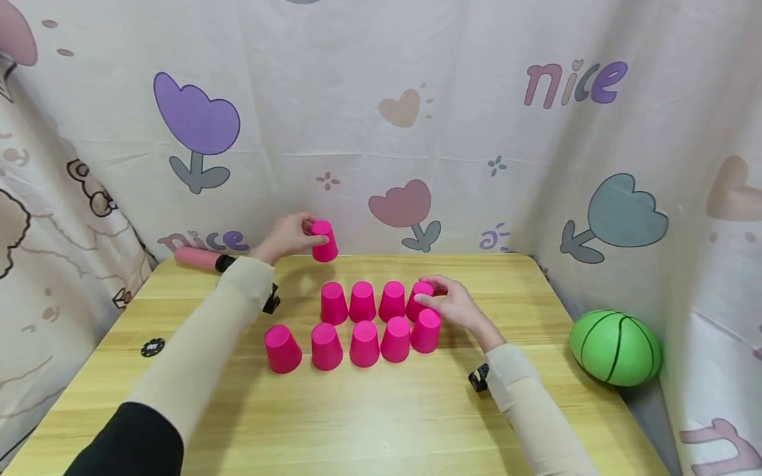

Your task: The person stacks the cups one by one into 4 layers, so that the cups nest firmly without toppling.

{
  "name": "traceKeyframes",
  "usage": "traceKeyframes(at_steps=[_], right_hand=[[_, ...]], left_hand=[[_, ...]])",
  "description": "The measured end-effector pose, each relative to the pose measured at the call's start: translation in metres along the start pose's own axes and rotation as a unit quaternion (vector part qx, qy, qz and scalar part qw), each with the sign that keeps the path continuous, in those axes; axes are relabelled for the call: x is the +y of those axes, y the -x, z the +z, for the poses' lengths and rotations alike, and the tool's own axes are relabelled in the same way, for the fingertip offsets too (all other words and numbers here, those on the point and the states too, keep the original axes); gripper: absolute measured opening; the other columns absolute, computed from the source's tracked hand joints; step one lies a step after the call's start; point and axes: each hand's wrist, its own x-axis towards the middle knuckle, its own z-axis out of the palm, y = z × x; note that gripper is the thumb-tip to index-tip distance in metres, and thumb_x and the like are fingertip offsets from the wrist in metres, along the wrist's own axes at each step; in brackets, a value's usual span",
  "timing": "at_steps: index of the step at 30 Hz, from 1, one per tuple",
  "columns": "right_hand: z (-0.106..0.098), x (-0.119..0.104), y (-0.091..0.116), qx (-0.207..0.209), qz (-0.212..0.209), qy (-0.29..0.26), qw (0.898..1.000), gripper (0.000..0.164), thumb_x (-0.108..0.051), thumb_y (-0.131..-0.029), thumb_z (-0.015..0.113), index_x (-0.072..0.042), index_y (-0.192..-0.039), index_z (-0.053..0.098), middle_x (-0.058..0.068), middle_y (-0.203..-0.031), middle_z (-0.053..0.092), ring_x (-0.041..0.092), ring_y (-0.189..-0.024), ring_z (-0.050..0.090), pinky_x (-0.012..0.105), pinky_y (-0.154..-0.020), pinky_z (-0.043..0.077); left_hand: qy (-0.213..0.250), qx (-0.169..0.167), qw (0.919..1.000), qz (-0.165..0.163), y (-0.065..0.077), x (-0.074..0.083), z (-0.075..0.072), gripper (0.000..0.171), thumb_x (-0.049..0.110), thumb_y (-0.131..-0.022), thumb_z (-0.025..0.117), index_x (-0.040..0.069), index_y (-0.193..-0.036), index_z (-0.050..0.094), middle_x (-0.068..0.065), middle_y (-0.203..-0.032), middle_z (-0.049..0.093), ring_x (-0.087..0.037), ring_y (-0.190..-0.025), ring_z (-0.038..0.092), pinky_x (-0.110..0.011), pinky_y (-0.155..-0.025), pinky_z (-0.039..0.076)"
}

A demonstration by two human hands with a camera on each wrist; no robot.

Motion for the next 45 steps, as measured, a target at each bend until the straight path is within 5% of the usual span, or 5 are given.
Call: traceKeyframes(at_steps=[26, 40, 45], right_hand=[[0.001, 0.001, -0.001, 0.008, -0.009, 0.007, 1.000, 0.054, -0.030, -0.098, 0.076, -0.008, -0.144, 0.061, 0.015, -0.130, 0.069, 0.032, -0.117, 0.065, 0.035, -0.094, 0.058], [0.000, -0.001, -0.001, 0.007, -0.006, 0.011, 1.000, 0.054, -0.031, -0.098, 0.076, -0.009, -0.145, 0.061, 0.014, -0.129, 0.070, 0.031, -0.117, 0.064, 0.034, -0.093, 0.058], [-0.001, -0.003, 0.000, -0.001, -0.010, 0.020, 1.000, 0.056, -0.032, -0.098, 0.075, -0.008, -0.146, 0.059, 0.016, -0.130, 0.069, 0.032, -0.117, 0.065, 0.034, -0.094, 0.059]], left_hand=[[-0.037, -0.024, 0.9980, -0.046, -0.014, -0.017, 0.053, 0.040, 0.026, -0.096, 0.077, 0.002, -0.125, 0.062, -0.016, -0.119, 0.066, -0.031, -0.109, 0.060, -0.043, -0.097, 0.059], [-0.008, -0.024, 0.9984, -0.051, -0.015, -0.019, 0.057, 0.044, 0.024, -0.098, 0.076, 0.003, -0.133, 0.060, -0.017, -0.127, 0.065, -0.032, -0.115, 0.060, -0.044, -0.102, 0.059], [-0.012, -0.029, 0.9989, -0.034, -0.014, -0.022, 0.055, 0.058, 0.025, -0.097, 0.078, 0.002, -0.144, 0.054, -0.021, -0.134, 0.064, -0.036, -0.121, 0.060, -0.046, -0.104, 0.058]])
